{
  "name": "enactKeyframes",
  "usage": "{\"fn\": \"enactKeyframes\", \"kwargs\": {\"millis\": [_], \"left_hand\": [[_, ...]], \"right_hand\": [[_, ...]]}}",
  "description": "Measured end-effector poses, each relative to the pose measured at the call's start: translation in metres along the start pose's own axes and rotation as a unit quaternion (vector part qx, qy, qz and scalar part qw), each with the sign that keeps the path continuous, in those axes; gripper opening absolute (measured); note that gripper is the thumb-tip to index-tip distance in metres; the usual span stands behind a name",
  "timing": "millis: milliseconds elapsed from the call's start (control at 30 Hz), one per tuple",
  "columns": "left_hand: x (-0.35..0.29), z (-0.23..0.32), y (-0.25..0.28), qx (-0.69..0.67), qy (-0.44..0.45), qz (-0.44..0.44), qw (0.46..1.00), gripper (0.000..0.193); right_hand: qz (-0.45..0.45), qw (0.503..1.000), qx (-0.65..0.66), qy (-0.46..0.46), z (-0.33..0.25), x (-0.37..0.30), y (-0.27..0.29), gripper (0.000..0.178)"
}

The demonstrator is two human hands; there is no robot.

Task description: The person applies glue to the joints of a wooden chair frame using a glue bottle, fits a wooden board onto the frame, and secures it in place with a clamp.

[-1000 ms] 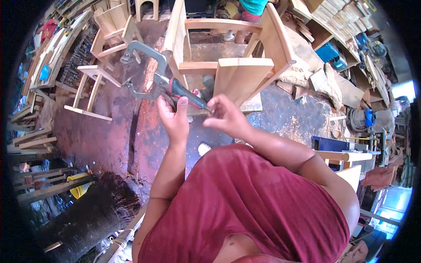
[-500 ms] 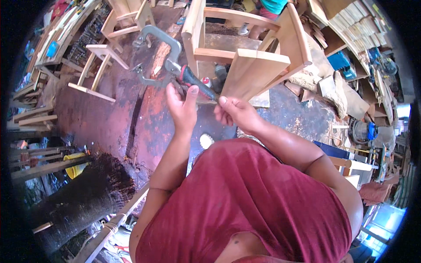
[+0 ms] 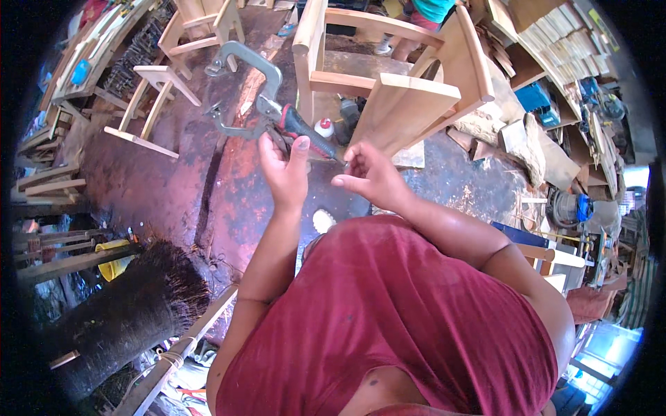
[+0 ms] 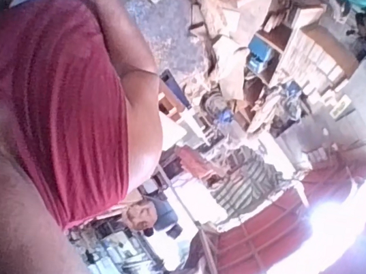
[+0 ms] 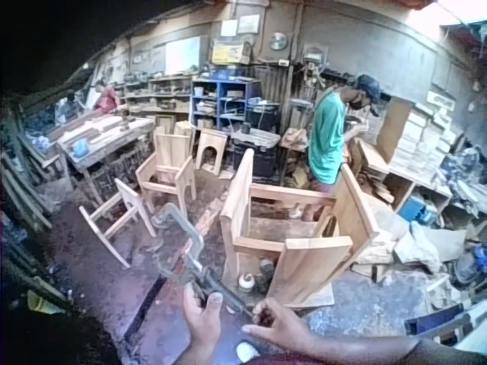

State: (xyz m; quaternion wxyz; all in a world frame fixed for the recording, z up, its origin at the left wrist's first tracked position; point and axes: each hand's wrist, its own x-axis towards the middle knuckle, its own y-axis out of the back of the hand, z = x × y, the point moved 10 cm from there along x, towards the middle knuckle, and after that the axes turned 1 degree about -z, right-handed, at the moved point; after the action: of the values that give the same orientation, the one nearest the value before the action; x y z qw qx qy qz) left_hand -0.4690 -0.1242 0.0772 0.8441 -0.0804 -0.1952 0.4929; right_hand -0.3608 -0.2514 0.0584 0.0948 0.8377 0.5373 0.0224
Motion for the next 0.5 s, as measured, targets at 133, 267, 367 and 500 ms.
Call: {"fn": "enactKeyframes", "kwargs": {"millis": [133, 267, 367, 500], "left_hand": [[-0.005, -0.002, 0.008, 0.011, 0.008, -0.005, 1.000, 0.031], [-0.021, -0.010, 0.035, 0.033, 0.034, 0.004, 0.999, 0.028], [-0.036, -0.030, 0.060, 0.090, 0.043, -0.007, 0.995, 0.028], [-0.061, -0.051, 0.076, 0.108, 0.089, 0.001, 0.990, 0.031]], "right_hand": [[-0.104, 0.976, 0.172, -0.084, 0.004, -0.007, -0.018, 0.040], [0.103, 0.931, -0.334, 0.109, -0.038, 0.015, 0.086, 0.062], [0.195, 0.773, -0.564, 0.216, -0.078, 0.041, 0.158, 0.070], [0.118, 0.684, -0.687, 0.216, -0.034, 0.087, 0.203, 0.073]]}}
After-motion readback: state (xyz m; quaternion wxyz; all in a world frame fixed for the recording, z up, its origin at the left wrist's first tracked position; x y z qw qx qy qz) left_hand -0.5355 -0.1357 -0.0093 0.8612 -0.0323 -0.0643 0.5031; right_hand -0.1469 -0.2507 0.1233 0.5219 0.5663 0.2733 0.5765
